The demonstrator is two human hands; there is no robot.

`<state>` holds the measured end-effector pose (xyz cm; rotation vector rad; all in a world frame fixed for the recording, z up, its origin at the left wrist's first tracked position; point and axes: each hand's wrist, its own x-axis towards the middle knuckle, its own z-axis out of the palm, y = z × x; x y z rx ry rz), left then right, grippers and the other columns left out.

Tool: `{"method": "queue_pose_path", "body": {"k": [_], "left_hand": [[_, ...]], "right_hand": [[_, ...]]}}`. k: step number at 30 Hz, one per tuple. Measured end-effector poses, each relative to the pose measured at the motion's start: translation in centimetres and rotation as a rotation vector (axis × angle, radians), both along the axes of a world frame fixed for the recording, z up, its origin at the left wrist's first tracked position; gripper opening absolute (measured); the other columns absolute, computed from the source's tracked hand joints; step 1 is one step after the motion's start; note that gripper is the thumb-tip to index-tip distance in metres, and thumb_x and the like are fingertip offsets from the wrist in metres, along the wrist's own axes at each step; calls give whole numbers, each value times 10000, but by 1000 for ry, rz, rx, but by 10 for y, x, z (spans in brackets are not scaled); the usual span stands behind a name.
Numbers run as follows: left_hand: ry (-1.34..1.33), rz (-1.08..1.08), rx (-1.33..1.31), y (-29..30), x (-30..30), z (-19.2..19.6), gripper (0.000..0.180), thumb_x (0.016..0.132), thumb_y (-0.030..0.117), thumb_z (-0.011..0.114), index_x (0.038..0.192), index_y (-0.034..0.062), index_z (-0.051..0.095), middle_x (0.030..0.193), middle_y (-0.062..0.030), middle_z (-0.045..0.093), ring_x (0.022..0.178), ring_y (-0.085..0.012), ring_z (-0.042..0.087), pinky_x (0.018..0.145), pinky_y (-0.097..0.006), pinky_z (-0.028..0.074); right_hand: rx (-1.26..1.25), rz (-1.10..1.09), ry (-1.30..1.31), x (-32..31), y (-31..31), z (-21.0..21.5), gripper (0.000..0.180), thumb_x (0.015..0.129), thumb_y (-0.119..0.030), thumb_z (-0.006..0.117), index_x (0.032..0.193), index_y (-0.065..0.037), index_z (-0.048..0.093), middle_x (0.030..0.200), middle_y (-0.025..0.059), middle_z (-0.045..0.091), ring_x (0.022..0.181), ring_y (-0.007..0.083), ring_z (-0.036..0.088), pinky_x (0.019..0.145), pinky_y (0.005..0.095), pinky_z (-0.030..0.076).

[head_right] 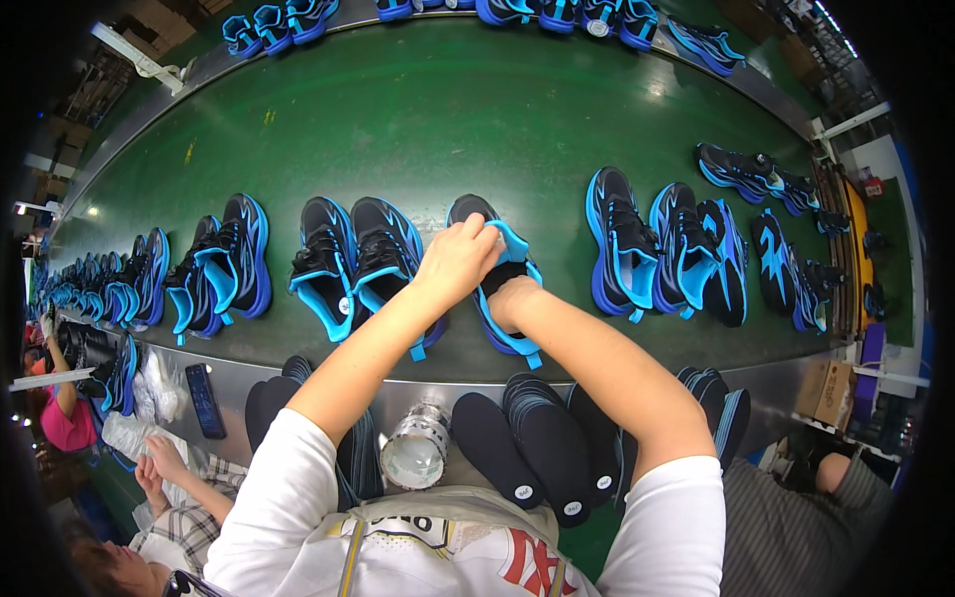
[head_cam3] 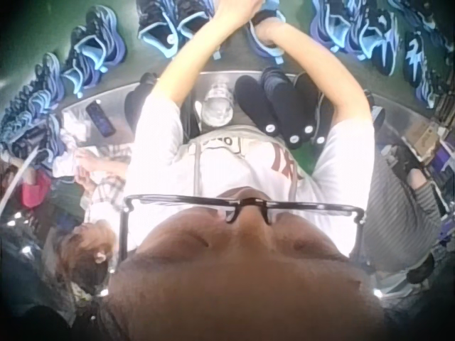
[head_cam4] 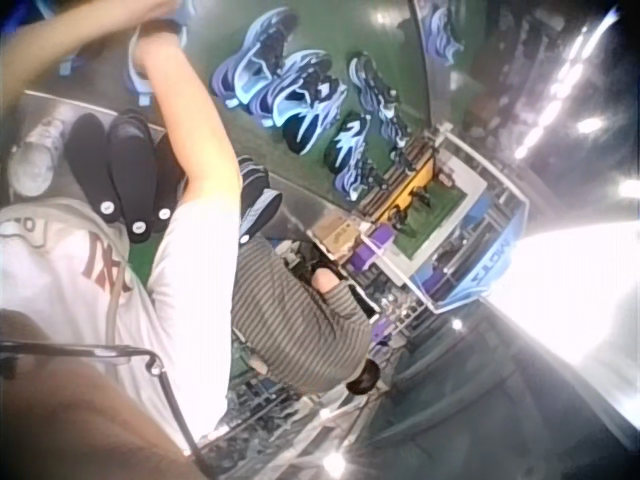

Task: The person picks up insoles from a stack, inserts them into shoes on an assembly line by hand, and pushes the shoes along the line.

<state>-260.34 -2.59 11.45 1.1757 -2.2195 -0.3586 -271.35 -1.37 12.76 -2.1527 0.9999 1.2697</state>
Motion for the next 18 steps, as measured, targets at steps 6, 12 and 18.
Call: {"method": "queue_pose_path", "body": {"k": [6, 12, 18], "left_hand": [[-49, -77, 147, -5, -2, 5, 318, 685, 136, 653, 882, 31, 426, 865, -138, 440, 737, -308, 534, 615, -405, 447], [-25, -78, 146, -5, 2, -3, 312, 708, 146, 636, 887, 17, 415, 848, -144, 441, 741, -315, 535, 624, -408, 448], [-261, -122, -154, 0, -2, -12, 208, 746, 200, 561, 853, 49, 466, 792, -97, 450, 655, -238, 512, 565, -346, 433]], "right_hand": [[-69, 193, -130, -19, 8, -15, 298, 655, -103, 581, 932, -4, 628, 996, 117, 602, 977, 229, 533, 883, 336, 354], [-99, 134, -198, -19, 16, 12, 304, 790, -201, 413, 876, -36, 654, 918, 123, 630, 962, 224, 548, 973, 381, 241], [99, -199, -190, -21, 34, 38, 612, 814, -361, 178, 837, 53, 627, 895, 205, 604, 986, 246, 535, 1060, 416, 5]]}}
